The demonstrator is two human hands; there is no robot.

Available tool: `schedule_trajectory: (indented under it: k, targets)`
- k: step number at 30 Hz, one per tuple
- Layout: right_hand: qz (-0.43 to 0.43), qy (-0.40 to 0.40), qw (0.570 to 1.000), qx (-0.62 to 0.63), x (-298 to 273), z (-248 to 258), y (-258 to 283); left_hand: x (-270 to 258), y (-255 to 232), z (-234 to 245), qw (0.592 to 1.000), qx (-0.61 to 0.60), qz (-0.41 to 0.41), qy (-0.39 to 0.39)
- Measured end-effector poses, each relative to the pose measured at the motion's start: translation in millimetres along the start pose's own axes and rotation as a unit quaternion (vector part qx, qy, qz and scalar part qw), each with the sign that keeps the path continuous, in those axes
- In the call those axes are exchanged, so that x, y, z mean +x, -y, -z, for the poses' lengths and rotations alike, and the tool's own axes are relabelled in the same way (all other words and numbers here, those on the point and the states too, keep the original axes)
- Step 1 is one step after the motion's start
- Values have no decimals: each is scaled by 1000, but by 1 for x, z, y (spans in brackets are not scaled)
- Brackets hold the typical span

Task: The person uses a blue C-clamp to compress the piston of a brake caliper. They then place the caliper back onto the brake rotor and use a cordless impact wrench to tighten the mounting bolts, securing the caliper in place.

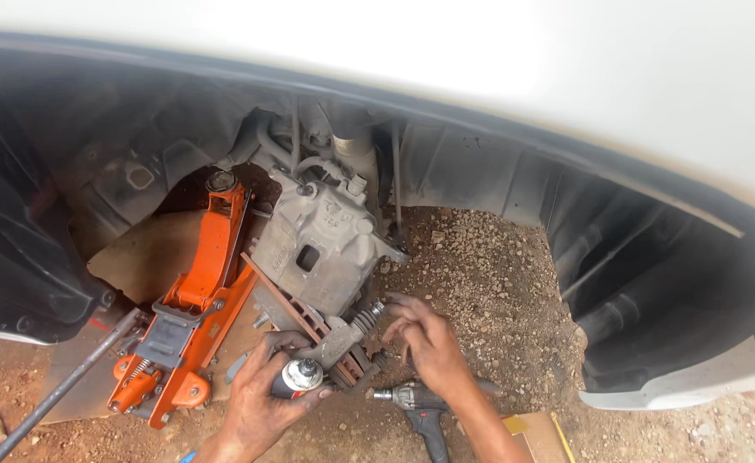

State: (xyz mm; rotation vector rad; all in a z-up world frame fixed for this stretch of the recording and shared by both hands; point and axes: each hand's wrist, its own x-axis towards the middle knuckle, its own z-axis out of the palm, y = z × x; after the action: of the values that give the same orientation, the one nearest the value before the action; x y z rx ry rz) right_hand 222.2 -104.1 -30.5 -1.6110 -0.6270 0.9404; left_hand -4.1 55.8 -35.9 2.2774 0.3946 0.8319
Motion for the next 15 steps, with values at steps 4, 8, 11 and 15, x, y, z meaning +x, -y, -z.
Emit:
schedule_trajectory:
  k: [4,8,11,15]
  targets:
    - [66,-39,973,-216,-9,-10,-11,4,-4,1,998,-9,-47,-28]
    - [102,-30,943,-316,-4,-2,39,7,-13,11,999,-12,-30,-17]
    - [-75,61,962,-255,8,7,69,7,-15,17,999,-25,-24,-9]
    - [-66,132,931,-335,9,-2,85,10,-12,14,1000,0,3,-22]
